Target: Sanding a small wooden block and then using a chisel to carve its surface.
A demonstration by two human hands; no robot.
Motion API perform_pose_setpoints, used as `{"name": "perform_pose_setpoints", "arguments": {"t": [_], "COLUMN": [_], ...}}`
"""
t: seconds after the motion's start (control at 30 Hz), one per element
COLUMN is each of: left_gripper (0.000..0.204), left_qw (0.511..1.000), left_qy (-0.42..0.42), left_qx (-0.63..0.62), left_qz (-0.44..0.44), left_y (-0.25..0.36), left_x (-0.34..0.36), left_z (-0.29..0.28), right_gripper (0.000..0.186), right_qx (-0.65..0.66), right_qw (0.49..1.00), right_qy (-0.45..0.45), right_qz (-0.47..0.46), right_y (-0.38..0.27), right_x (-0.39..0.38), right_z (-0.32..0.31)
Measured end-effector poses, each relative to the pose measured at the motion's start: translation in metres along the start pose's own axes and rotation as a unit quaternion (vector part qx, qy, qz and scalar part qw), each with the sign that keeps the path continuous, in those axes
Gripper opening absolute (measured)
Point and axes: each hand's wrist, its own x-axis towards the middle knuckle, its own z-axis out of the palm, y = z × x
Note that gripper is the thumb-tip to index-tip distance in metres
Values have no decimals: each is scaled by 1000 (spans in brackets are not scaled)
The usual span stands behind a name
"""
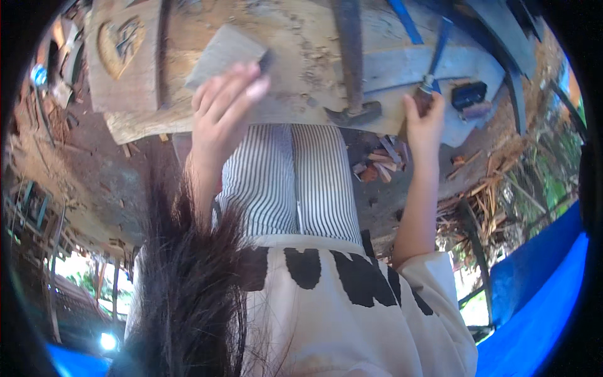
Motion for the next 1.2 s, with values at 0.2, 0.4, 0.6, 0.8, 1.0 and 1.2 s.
{"name": "perform_pose_setpoints", "arguments": {"t": [0.2,0.4,0.6,0.8,1.0,1.2], "left_gripper": [42,82,101,84,90,89], "left_qw": [965,966,955,952,968,963], "left_qy": [-150,202,32,155,105,101], "left_qx": [176,10,20,26,38,33], "left_qz": [-122,-160,-294,-263,-226,-248], "left_y": [23,-5,-34,-39,-44,-39], "left_x": [7,-33,-33,-41,-47,-33], "left_z": [7,15,-3,2,-6,-5], "right_gripper": [51,60,55,54,58,59], "right_qx": [259,286,42,-9,-45,-38], "right_qw": [960,948,917,919,928,936], "right_qy": [24,-114,-303,-314,-284,-263], "right_qz": [107,-83,-256,-238,-238,-231], "right_y": [-18,-83,-119,-125,-131,-129], "right_x": [-51,-106,-94,-100,-103,-117], "right_z": [-7,-7,9,11,35,43]}}
